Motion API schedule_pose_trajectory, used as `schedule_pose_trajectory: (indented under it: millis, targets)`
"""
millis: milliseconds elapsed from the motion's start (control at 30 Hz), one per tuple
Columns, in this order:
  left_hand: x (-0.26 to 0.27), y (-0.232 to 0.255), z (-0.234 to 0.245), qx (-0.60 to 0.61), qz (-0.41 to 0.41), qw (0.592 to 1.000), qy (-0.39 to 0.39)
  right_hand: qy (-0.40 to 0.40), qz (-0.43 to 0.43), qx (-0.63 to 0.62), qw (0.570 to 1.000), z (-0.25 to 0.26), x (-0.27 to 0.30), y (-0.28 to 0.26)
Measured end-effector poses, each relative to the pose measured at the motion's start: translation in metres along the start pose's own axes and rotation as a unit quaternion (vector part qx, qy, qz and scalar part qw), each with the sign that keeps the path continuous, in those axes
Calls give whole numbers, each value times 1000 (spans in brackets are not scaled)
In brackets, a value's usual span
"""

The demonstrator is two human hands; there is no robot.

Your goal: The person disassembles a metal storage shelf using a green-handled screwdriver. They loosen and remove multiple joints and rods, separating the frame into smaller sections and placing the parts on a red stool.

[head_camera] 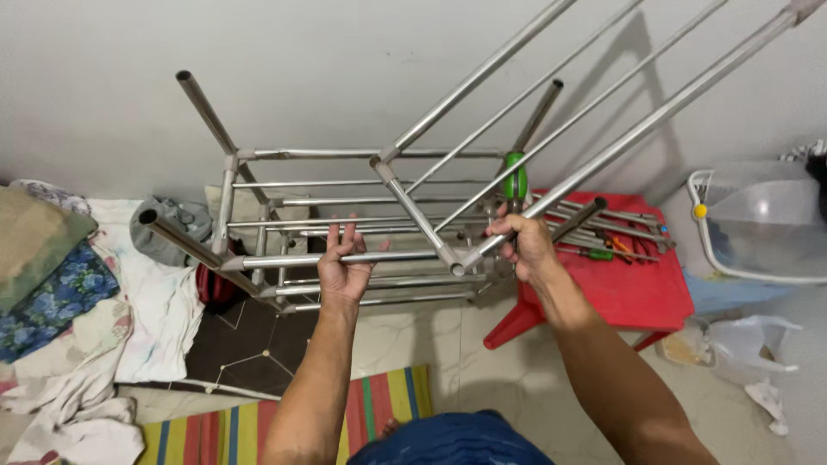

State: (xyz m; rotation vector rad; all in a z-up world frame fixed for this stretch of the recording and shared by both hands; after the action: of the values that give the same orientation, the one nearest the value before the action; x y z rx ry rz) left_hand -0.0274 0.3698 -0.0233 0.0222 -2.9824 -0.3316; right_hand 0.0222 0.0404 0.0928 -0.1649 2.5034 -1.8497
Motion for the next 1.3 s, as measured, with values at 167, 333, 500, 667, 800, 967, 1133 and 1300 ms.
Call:
schedule_pose_trajectory:
  millis: [167,333,500,667,800,967,1133,1300]
  targets:
    - [-17,8,22,3,4,1000,13,-13,-14,-24,1000,-5,-20,19]
    - [-42,-2,61,23,4,999,26,-15,-11,-26,999,5,-51,53]
    - [-70,-18,114,46,18,999,20,-13,-12,-26,1000,19,-75,107]
    - [-98,-39,176,53,26,998,14,-2,-31,-10,999,28,-93,171]
    - [-116,-61,224,67,44,994,76,-23,-35,-30,999,27,-103,225]
    - [-135,-76,267,40,45,997,49,-18,-49,-14,999,30,-117,274]
    - [-150,-87,299,39,53,997,44,-16,-67,-36,997,38,-124,305]
    - [-165,-94,324,37,56,996,54,0,-52,-16,999,45,-129,322]
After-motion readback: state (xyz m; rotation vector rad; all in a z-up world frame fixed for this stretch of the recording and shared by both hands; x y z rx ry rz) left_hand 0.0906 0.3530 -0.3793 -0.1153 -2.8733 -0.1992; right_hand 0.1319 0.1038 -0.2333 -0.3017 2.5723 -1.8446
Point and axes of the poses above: each hand's wrist, its own x-axis away from the middle knuckle, its own z-axis out of the back of the hand, y = z × x, the point moved 2 cm from there along -x, towards the middle knuckle, and after that the axes turned 8 degrees about z, right-handed, at the moved point
